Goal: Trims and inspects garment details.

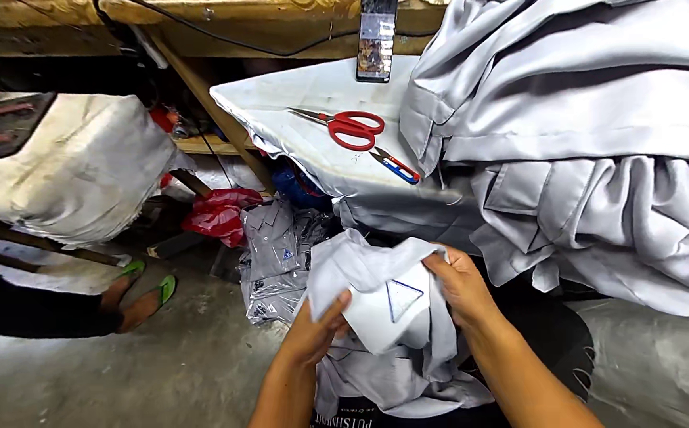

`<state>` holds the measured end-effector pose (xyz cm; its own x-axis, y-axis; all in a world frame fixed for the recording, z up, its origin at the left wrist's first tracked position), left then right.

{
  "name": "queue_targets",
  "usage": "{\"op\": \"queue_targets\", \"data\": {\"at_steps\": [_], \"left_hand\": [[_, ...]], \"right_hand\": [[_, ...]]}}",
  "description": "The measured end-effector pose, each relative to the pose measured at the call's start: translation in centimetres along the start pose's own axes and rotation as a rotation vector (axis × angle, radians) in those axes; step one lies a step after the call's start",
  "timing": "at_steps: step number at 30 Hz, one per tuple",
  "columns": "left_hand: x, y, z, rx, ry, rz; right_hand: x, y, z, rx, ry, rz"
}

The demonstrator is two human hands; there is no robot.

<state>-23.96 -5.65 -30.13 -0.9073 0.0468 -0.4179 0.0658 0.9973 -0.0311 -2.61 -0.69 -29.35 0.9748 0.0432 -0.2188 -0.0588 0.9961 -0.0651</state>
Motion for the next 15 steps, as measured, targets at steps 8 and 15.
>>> {"op": "queue_targets", "data": {"at_steps": [8, 15], "left_hand": [[-2.2, 0.1, -0.8, -0.119, 0.027, -0.079], [-0.9, 3.0, -3.2, -0.818, 0.799, 0.169]], "right_hand": [[-2.4, -4.4, -0.2, 0.66, -0.957, -0.038], [-0.5, -3.6, 2.0, 0.621, -0.54, 0.24]]}}
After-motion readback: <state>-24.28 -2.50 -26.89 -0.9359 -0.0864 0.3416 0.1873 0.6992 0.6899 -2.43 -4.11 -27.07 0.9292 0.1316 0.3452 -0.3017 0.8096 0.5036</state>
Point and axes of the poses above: each hand's wrist, its own y-axis towards the middle knuckle, its own x-axis out of the back of the hand, z = x × y, the point moved 1 cm from there along y, towards the middle knuckle, and after that the axes turned 7 degrees about -x, right-handed, at the moved point
